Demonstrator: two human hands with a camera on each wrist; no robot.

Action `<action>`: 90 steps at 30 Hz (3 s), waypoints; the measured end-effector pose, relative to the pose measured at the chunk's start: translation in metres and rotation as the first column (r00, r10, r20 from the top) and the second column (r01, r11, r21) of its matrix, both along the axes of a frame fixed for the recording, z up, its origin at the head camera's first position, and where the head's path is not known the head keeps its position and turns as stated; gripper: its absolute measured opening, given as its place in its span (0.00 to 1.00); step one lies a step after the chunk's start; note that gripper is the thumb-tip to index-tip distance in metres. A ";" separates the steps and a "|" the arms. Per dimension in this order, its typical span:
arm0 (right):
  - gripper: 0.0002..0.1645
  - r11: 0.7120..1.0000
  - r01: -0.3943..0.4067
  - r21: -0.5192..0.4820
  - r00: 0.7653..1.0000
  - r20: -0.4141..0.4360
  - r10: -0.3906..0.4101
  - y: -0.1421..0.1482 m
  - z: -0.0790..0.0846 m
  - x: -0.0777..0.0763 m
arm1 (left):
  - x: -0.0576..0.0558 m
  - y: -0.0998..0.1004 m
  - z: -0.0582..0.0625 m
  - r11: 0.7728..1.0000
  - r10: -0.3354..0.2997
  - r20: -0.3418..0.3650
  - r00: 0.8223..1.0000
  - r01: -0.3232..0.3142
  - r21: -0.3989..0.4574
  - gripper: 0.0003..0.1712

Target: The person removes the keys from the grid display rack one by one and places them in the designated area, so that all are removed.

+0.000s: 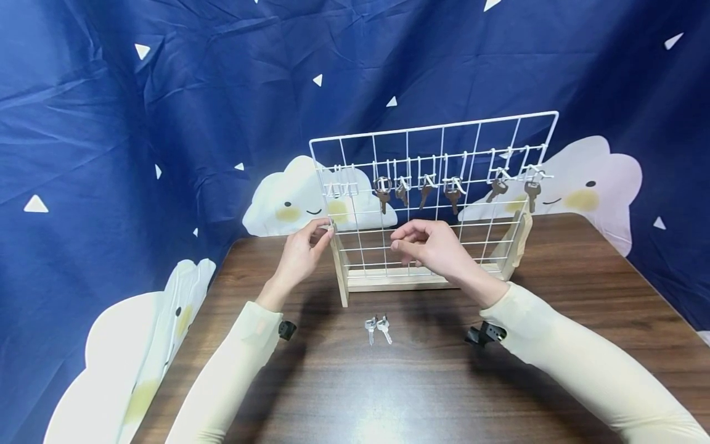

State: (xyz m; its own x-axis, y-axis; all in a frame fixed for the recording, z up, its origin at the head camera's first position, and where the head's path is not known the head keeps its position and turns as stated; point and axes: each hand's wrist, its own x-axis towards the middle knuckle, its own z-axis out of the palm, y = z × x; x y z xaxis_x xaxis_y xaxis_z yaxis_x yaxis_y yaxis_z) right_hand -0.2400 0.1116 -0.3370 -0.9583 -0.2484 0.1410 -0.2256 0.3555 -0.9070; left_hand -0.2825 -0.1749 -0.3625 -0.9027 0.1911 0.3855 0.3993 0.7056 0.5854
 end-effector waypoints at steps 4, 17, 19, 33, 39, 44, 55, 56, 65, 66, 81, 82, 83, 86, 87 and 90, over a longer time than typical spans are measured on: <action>0.12 1.000 0.018 -0.005 1.000 -0.022 -0.018 0.001 0.002 -0.002 | -0.001 0.000 0.000 1.000 -0.001 -0.005 1.000 0.001 0.001 0.20; 0.13 0.996 0.029 -0.079 0.997 -0.072 -0.034 -0.001 0.010 -0.007 | -0.001 0.000 -0.001 1.000 0.001 -0.004 1.000 -0.001 -0.002 0.20; 0.12 0.996 0.024 -0.091 0.997 -0.075 -0.031 -0.002 0.012 -0.008 | -0.001 0.000 -0.001 1.000 0.001 -0.005 1.000 -0.001 0.000 0.20; 0.14 0.985 0.075 -0.155 0.986 -0.136 -0.097 -0.011 0.019 -0.014 | 0.000 0.000 -0.002 1.000 0.001 0.000 1.000 -0.001 0.004 0.20; 0.18 0.982 0.101 -0.158 0.983 -0.136 -0.123 -0.012 0.019 -0.017 | -0.001 0.000 -0.001 1.000 0.000 -0.014 1.000 0.000 0.004 0.20; 0.20 0.984 0.100 -0.149 0.984 -0.128 -0.120 -0.014 0.018 -0.019 | -0.001 0.000 -0.001 1.000 -0.001 -0.015 1.000 0.001 0.003 0.20; 0.18 0.972 0.128 -0.197 0.977 -0.142 -0.157 -0.017 0.017 -0.021 | 0.000 0.000 -0.001 1.000 0.001 -0.006 1.000 -0.001 0.003 0.21; 0.18 0.972 0.125 -0.200 0.977 -0.145 -0.156 -0.017 0.016 -0.021 | 0.000 0.000 -0.001 1.000 0.001 -0.006 1.000 -0.001 0.001 0.21; 0.17 0.973 0.133 -0.187 0.964 -0.205 -0.171 -0.022 0.016 -0.024 | 0.000 0.001 -0.001 1.000 0.002 -0.005 1.000 -0.002 0.002 0.20; 0.17 0.974 0.137 -0.181 0.960 -0.216 -0.175 -0.023 0.017 -0.024 | -0.001 0.001 -0.001 1.000 0.003 -0.003 1.000 -0.003 0.002 0.20; 0.14 0.972 0.193 -0.131 0.938 -0.265 -0.222 -0.029 0.022 -0.027 | 0.000 0.001 -0.001 1.000 0.003 0.007 1.000 -0.003 0.007 0.21; 0.13 0.972 0.196 -0.131 0.938 -0.263 -0.225 -0.030 0.022 -0.027 | 0.000 0.000 -0.001 1.000 0.003 0.006 1.000 -0.003 0.006 0.21; 0.13 0.971 0.198 -0.132 0.938 -0.262 -0.227 -0.030 0.022 -0.027 | 0.000 0.000 -0.001 1.000 0.003 0.005 1.000 -0.003 0.006 0.21; 0.13 0.970 0.198 -0.142 0.938 -0.260 -0.230 -0.030 0.022 -0.028 | 0.000 0.000 -0.001 1.000 0.003 0.002 1.000 -0.003 0.005 0.21; 0.13 0.969 0.198 -0.145 0.937 -0.262 -0.231 -0.030 0.022 -0.028 | 0.001 0.000 -0.001 1.000 0.004 0.002 1.000 -0.004 0.006 0.21; 0.13 0.968 0.187 -0.170 0.939 -0.258 -0.227 -0.030 0.021 -0.029 | 0.001 0.000 0.000 1.000 0.005 0.001 1.000 -0.005 0.006 0.21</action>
State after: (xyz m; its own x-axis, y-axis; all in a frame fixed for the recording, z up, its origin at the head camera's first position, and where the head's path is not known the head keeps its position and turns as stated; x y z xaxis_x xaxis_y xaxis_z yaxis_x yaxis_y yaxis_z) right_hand -0.2686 0.0812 -0.3155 -0.9057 -0.0073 0.4238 -0.4070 0.2941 -0.8648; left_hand -0.2818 -0.1745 -0.3629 -0.9042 0.1842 0.3854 0.3950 0.7040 0.5903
